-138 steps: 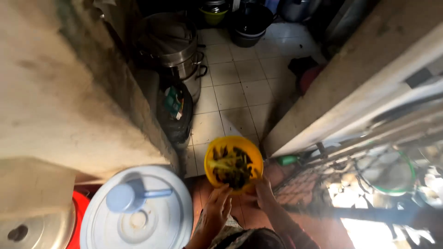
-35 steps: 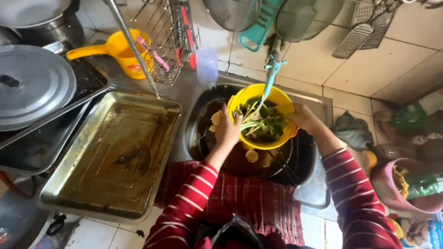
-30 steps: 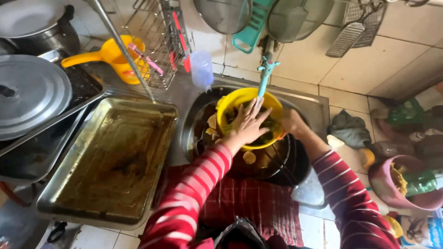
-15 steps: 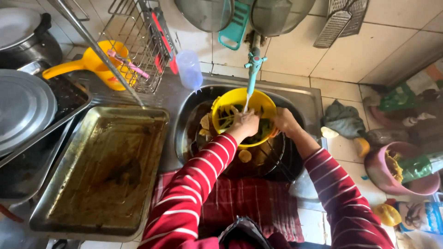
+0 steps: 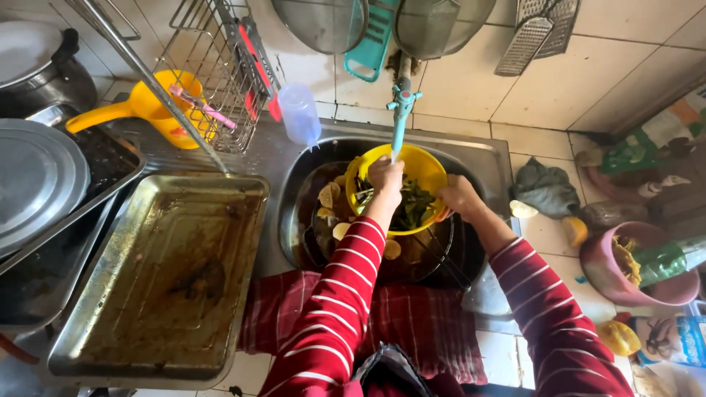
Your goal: Sort green leafy vegetables into a bowl and kemudian wash them thoroughly in a sink.
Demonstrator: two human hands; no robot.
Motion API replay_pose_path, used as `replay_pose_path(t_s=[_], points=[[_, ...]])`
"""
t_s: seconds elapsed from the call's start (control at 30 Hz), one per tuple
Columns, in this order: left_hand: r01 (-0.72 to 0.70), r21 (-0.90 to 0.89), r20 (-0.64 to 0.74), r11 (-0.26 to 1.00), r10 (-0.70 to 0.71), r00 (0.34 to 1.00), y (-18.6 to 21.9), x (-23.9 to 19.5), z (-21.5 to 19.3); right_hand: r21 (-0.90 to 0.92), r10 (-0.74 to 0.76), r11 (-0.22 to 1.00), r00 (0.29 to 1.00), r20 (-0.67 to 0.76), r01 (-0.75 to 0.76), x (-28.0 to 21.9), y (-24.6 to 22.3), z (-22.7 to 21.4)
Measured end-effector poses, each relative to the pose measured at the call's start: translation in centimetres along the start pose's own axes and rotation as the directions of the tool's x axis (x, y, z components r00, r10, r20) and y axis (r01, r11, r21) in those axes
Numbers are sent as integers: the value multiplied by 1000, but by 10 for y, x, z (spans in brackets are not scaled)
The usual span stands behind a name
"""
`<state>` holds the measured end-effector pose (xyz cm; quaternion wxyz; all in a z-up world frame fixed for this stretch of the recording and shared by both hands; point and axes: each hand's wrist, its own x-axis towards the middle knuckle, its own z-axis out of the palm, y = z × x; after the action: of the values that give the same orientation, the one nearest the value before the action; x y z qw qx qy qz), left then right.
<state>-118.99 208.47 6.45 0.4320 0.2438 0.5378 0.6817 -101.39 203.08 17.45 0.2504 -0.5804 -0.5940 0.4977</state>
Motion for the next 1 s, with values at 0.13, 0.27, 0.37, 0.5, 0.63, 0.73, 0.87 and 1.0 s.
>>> replay_pose_path(t_s=[0.13, 0.27, 0.37, 0.5, 0.63, 0.73, 0.87, 1.0], points=[[53, -321, 87, 946, -26, 996, 8, -1, -4, -28, 1, 1000, 1000, -8, -2, -7, -1, 0], [-15, -130, 79, 991, 26, 997, 16, -1, -3, 9, -14, 1000, 1000, 8, 14, -12, -2, -2], [-178, 267, -4, 947, 186, 983, 25, 8, 4, 19, 8, 1000, 1000, -1, -8, -15, -4, -7], [207, 14, 55, 978, -208, 977, 46, -6, -10, 70, 7, 998, 999, 35, -9, -34, -10, -12], [327, -186, 311, 927, -260, 914, 92, -42, -28, 80, -103, 991, 995, -11, 104, -19, 19, -21], [506, -348, 407, 789, -359, 840, 56, -23, -36, 89, 34, 995, 999, 29, -36, -33, 3, -20], [492, -389, 427, 779, -321, 846, 19, -5, -35, 79, 7, 997, 999, 40, -11, -37, -2, -14], [160, 322, 310, 933, -264, 913, 136, -87, -26, -121, -204, 973, 976, -68, 195, -13, 27, -11]])
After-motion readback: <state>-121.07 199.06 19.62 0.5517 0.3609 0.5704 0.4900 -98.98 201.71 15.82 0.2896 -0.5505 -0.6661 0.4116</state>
